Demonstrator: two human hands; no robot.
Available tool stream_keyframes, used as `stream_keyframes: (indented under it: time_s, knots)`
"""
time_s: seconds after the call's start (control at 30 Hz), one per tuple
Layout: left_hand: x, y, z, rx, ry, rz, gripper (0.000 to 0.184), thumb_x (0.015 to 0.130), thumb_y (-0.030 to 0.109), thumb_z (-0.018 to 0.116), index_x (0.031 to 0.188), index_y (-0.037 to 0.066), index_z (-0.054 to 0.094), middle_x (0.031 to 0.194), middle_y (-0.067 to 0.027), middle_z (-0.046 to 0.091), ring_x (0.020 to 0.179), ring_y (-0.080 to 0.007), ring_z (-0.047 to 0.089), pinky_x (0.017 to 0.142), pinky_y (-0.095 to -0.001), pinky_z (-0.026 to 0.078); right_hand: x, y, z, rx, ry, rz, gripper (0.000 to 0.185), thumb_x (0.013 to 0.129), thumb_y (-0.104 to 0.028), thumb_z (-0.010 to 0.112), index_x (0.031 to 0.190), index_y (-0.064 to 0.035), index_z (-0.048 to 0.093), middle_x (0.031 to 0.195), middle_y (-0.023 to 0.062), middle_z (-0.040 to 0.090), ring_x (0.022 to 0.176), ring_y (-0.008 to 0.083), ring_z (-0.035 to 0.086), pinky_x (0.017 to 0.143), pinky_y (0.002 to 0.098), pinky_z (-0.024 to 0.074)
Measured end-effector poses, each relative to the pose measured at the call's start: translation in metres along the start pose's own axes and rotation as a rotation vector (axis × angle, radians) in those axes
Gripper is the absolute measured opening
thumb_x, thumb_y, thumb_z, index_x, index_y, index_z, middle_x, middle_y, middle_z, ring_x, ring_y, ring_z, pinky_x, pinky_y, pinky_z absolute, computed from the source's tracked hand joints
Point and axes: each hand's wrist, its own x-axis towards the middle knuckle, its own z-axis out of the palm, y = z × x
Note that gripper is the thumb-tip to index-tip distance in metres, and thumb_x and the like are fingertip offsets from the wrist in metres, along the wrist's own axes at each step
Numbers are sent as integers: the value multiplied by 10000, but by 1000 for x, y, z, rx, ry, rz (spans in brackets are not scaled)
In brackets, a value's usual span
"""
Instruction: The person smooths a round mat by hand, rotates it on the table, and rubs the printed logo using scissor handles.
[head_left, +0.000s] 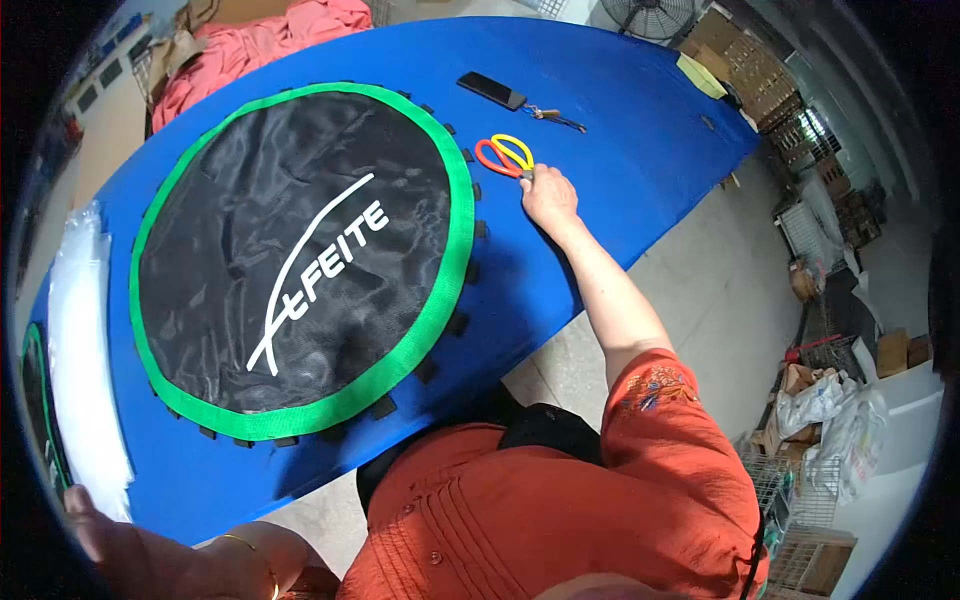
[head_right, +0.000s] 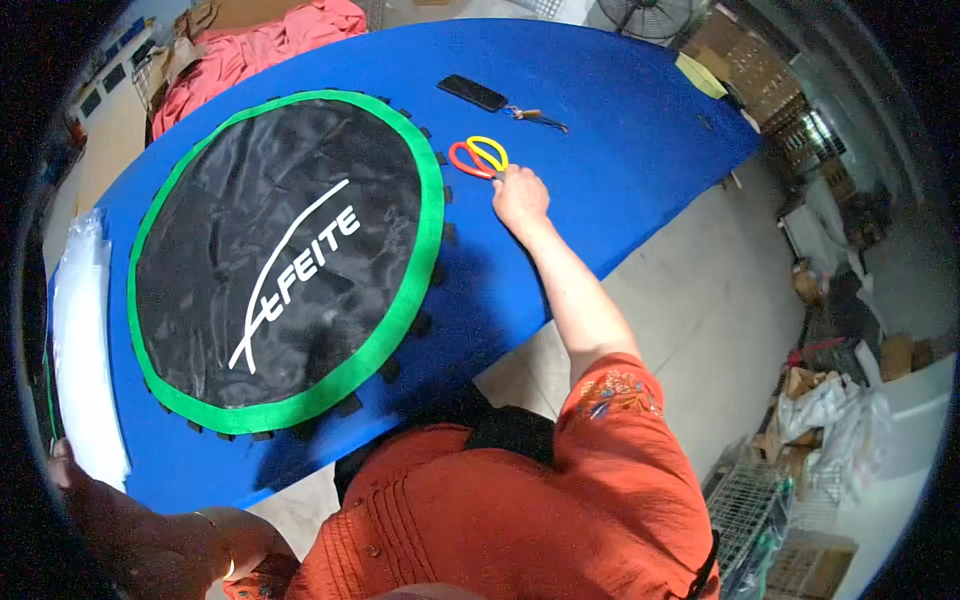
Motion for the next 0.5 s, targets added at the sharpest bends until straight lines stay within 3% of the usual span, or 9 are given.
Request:
stream_keyframes:
  time_s: [0.07, 0.13, 0.33, 0.5]
  knots:
    - [2, 1, 7, 37, -38, 17, 311, 1131, 188, 478, 1362, -20, 496, 1272, -216, 601, 1073, -327, 690, 1156, -606, 546, -4, 0, -3, -104, 33, -68, 351, 998, -334, 736, 1161, -23, 718, 1126, 237, 728, 1079, 433, 726, 941, 569, 573]
    - [13, 10, 6, 202, -81, 10, 715, 1032, 528, 517, 1511, 1, 447, 1245, -146, 644, 1038, -306, 692, 1051, -539, 557, -5, -2, -4, -145, 22, -90, 339, 996, -327, 736, 1164, -32, 742, 1130, 222, 720, 1082, 424, 722, 952, 570, 567]
    - [5, 15, 19, 370, -195, 15, 687, 1035, 505, 514, 1500, 2, 452, 1234, -143, 638, 1027, -299, 685, 1059, -543, 553, -14, -11, -26, -151, -102, -75, 401, 976, -362, 753, 1223, -46, 752, 1217, 212, 735, 1163, 401, 718, 991, 538, 564]
    - [-2, 16, 21, 403, -234, -5, 664, 1038, 486, 511, 1491, 3, 456, 1224, -140, 634, 1017, -293, 680, 1065, -545, 550, -48, -48, -75, 308, -70, -278, 388, 983, -330, 741, 1272, -70, 742, 1234, 213, 758, 1158, 388, 732, 1013, 518, 569]
